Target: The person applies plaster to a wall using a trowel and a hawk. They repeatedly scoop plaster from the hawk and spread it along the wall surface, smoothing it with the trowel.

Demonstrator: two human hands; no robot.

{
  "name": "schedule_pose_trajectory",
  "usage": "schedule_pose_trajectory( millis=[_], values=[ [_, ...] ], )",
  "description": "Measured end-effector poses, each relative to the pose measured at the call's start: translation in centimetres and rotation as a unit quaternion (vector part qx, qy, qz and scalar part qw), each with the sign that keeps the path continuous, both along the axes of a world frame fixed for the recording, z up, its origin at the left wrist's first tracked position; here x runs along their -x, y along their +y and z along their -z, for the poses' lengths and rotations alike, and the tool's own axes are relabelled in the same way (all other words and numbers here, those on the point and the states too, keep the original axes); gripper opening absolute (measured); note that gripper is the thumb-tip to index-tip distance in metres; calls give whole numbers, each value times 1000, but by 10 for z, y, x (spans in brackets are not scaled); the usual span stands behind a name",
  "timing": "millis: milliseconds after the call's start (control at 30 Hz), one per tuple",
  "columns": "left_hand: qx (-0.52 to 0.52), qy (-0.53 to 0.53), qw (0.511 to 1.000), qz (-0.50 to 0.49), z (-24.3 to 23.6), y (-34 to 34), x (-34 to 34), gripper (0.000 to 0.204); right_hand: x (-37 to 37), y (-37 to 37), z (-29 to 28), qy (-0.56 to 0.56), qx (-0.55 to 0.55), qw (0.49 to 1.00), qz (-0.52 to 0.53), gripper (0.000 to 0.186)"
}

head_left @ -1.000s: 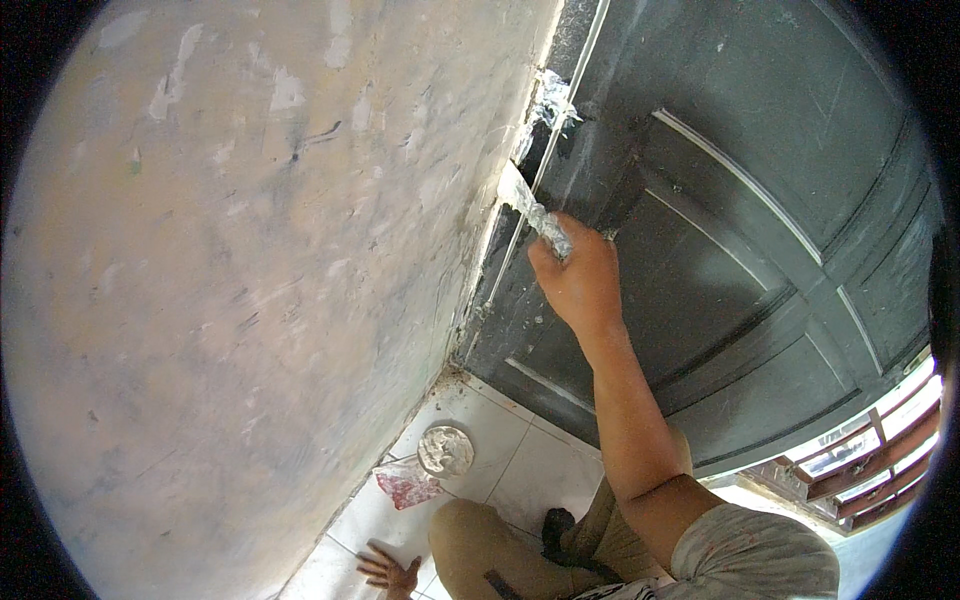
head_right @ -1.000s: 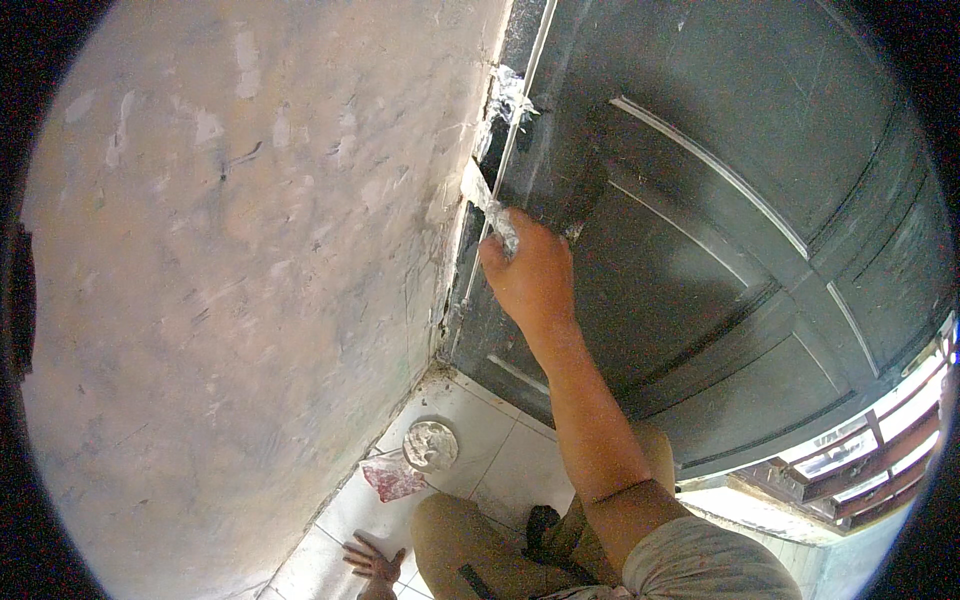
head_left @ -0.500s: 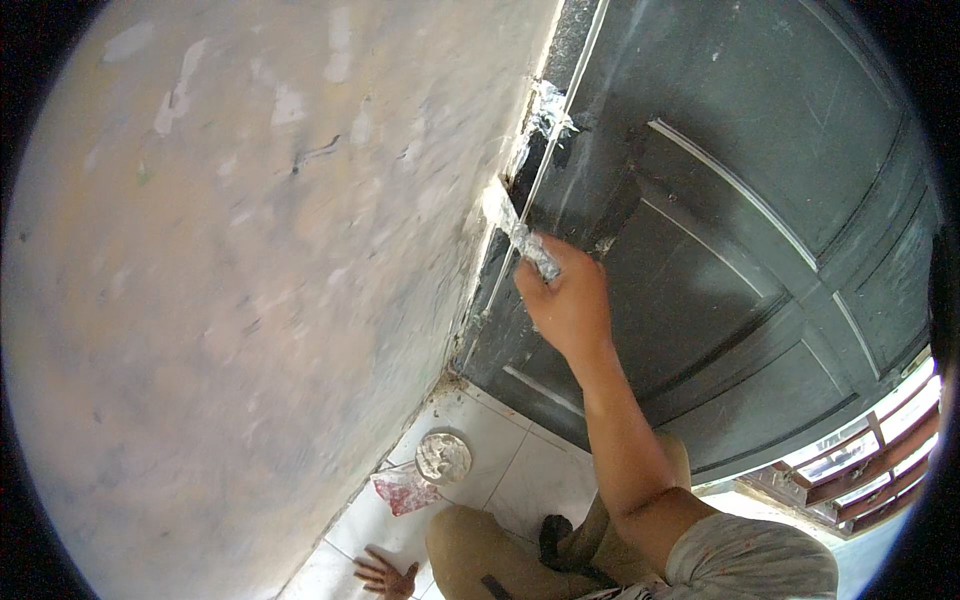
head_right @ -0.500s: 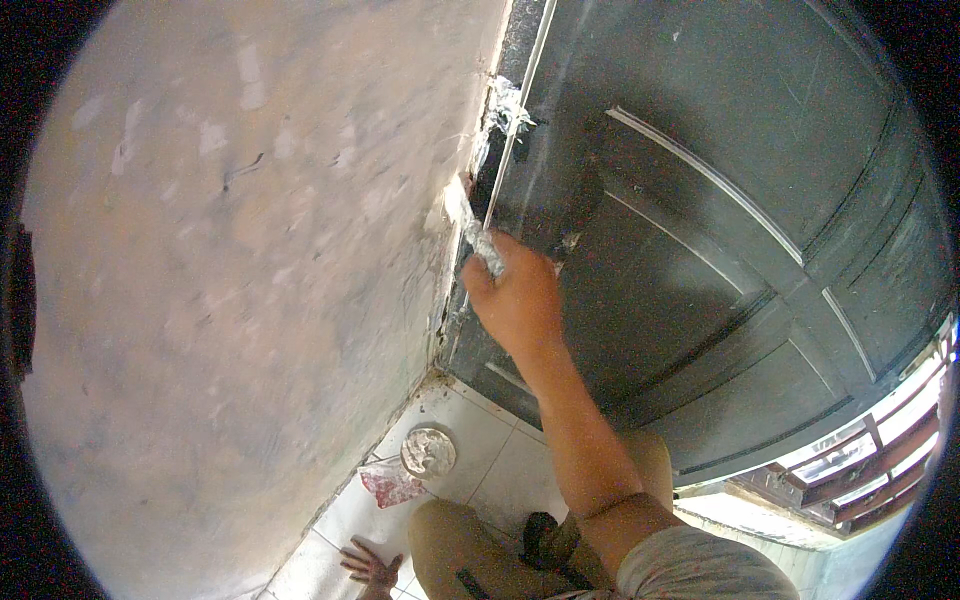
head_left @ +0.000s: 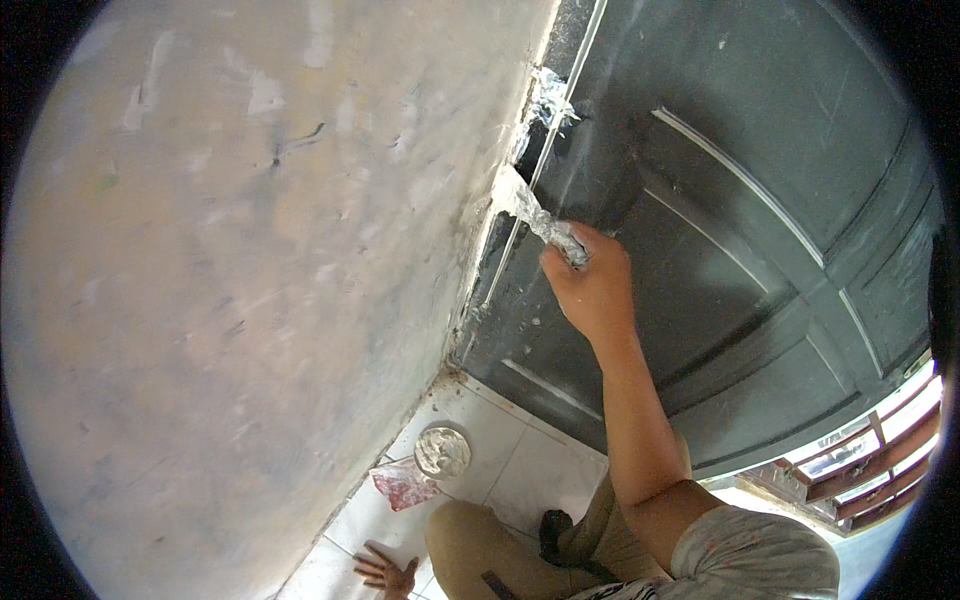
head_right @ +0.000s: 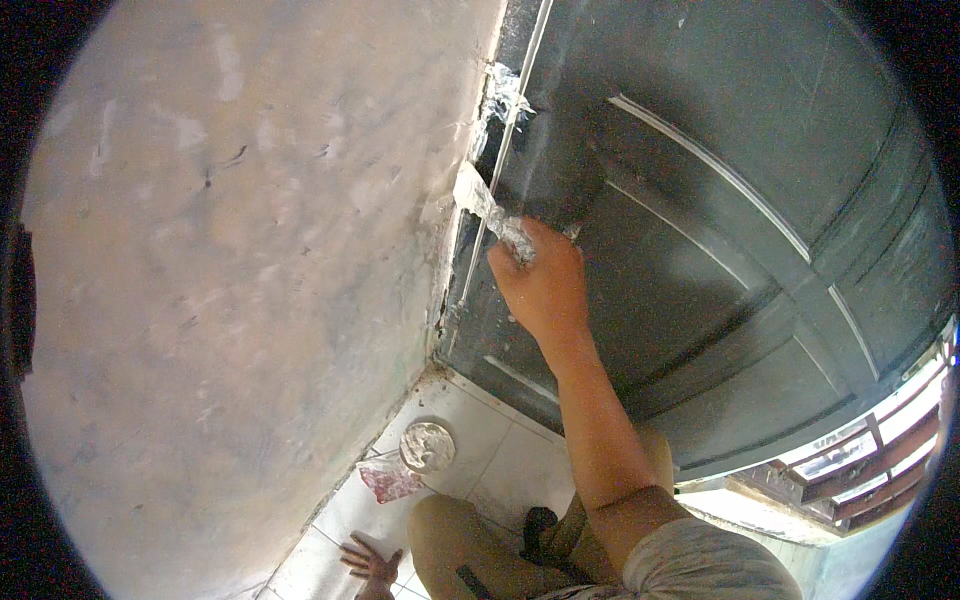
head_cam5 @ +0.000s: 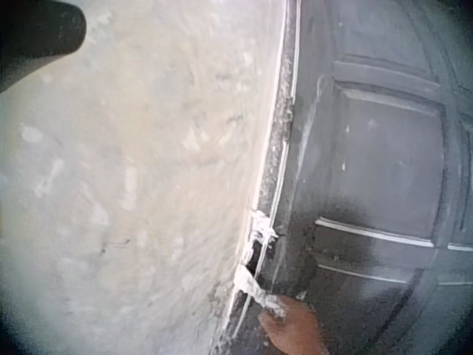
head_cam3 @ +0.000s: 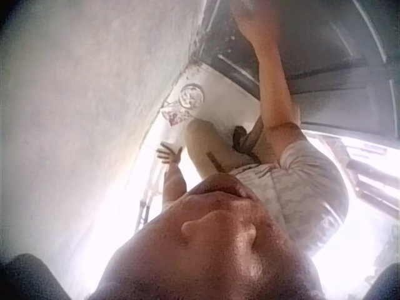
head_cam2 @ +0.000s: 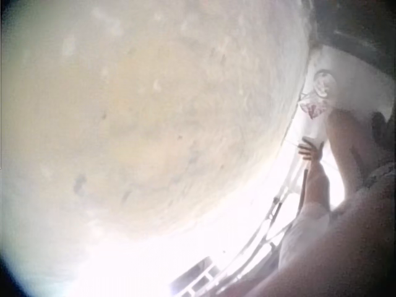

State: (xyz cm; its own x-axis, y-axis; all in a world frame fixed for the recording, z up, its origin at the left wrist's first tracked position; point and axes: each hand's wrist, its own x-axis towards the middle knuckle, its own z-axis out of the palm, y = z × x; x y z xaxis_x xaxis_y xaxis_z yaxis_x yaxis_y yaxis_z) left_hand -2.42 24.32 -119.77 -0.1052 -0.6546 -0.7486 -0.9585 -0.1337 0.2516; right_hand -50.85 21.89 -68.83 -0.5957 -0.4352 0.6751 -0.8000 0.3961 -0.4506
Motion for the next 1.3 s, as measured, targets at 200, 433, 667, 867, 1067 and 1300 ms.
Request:
schedule_pose_trajectory(
  millis=[200, 433, 667, 867, 1067, 1300],
  values=[
    [12, 14, 1000, 6, 11, 2, -9, 155, -21, -15, 8, -52, 14, 999, 10, 30],
    [15, 23, 1000, 5, 5, 4, -11, 154, -63, 10, -15, -124, 25, 988, -86, 30],
    [9, 1, 1000, 17, -3, 1, -3, 152, 4, -1, -32, 31, 16, 999, 42, 37],
    [-17, 7, 1000, 15, -11, 0, -4, 153, 14, -17, -29, 43, 26, 998, 28, 32],
    [0, 10, 1000, 2, -8, 2, -6, 153, 5, -15, -38, -9, 15, 1000, -13, 30],
    [1, 14, 1000, 10, 3, 2, -6, 156, -3, -10, -35, -12, 47, 998, -50, 31]
  ],
)
